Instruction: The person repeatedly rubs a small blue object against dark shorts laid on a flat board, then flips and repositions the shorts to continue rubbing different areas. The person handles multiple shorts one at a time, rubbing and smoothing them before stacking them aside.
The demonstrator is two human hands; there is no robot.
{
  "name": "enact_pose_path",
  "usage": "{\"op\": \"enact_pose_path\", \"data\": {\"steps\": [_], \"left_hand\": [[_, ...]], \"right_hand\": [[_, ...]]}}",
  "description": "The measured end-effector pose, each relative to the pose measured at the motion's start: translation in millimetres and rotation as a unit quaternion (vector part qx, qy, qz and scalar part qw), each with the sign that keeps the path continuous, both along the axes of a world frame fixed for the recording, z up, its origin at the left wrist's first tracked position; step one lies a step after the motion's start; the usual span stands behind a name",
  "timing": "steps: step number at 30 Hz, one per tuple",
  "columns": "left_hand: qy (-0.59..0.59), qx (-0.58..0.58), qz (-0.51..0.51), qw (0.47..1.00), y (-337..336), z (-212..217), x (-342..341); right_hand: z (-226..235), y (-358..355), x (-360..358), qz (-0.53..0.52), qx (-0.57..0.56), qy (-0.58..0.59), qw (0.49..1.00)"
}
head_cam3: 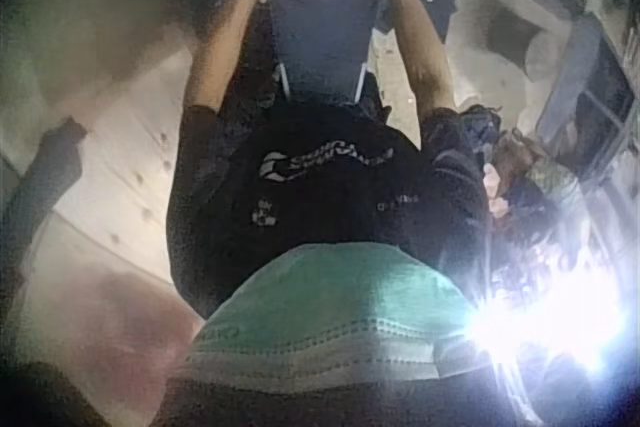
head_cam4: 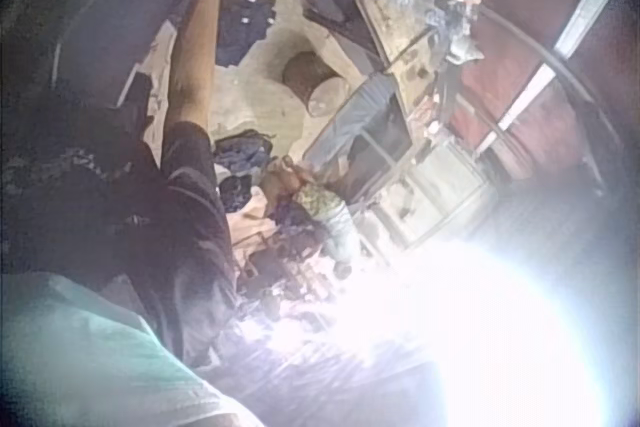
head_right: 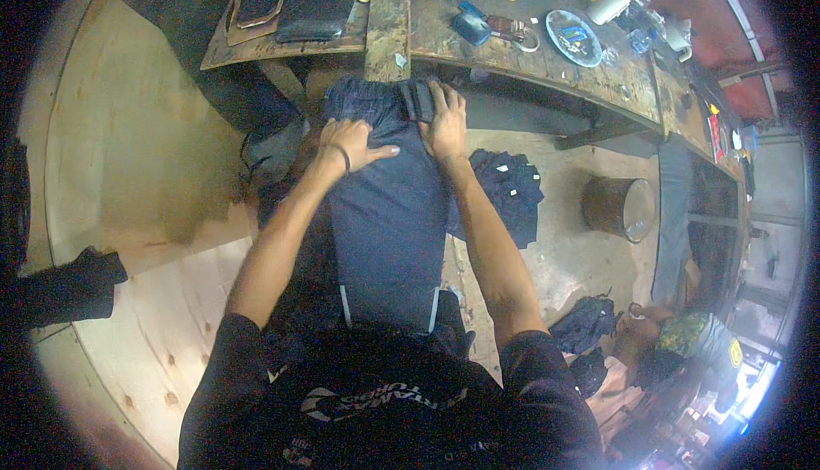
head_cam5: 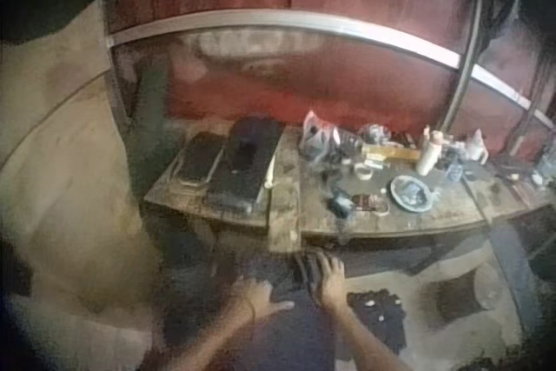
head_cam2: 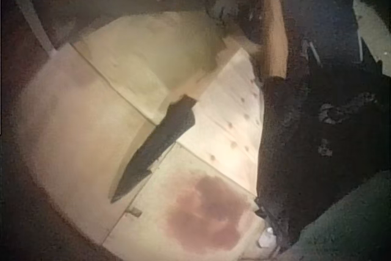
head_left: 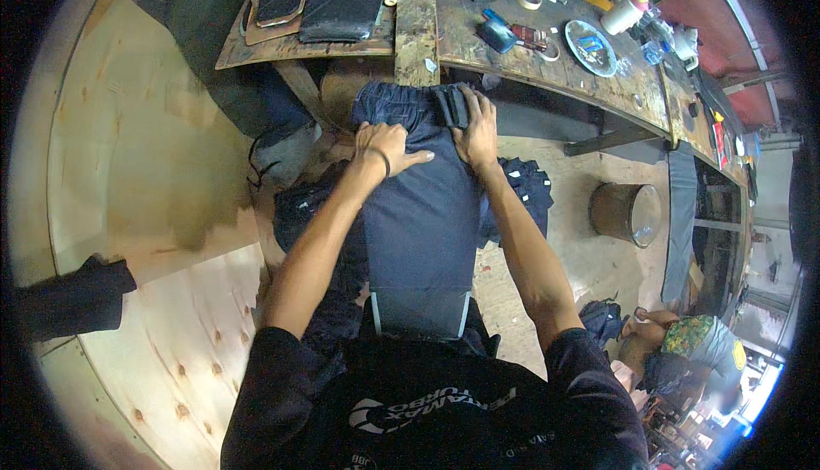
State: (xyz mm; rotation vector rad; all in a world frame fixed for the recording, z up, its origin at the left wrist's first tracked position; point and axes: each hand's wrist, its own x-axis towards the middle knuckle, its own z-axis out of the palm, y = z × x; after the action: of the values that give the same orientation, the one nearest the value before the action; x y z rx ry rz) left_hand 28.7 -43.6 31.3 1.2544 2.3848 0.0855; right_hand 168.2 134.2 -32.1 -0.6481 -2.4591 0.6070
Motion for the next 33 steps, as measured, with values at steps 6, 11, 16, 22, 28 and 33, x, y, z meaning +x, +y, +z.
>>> {"op": "enact_pose_path", "data": {"steps": [6, 11, 16, 22, 28, 33], "left_hand": [[-0.311, -0.005, -0.164, 0.936, 17.5, 0.3, -41.6], [-0.309, 0.098, -0.056, 0.944, -2.1, 6.0, -57.5], [0.07, 0.11, 0.019, 0.991, -7.9, 9.1, -35.2], [0.096, 0.195, 0.087, 0.972, 5.6, -39.7, 24.4], [0.142, 0.245, 0.129, 0.95, 38.6, -48.5, -26.2], [0.016, 0.166, 0.143, 0.976, 46.3, -37.6, -42.8]], "right_hand": [[2.6, 5.8, -7.7, -0.013, -0.024, -0.049, 0.998], [3.0, 1.5, -1.4, -0.006, 0.01, -0.004, 1.0], [-7.8, 7.2, -4.7, -0.01, -0.024, -0.032, 0.999], [23.7, 20.4, -17.1, -0.06, -0.014, 0.06, 0.996], [93.3, -106.7, 75.1, 0.322, -0.205, -0.109, 0.918], [61.2, -103.8, 52.3, 0.517, -0.273, -0.217, 0.782]]}}
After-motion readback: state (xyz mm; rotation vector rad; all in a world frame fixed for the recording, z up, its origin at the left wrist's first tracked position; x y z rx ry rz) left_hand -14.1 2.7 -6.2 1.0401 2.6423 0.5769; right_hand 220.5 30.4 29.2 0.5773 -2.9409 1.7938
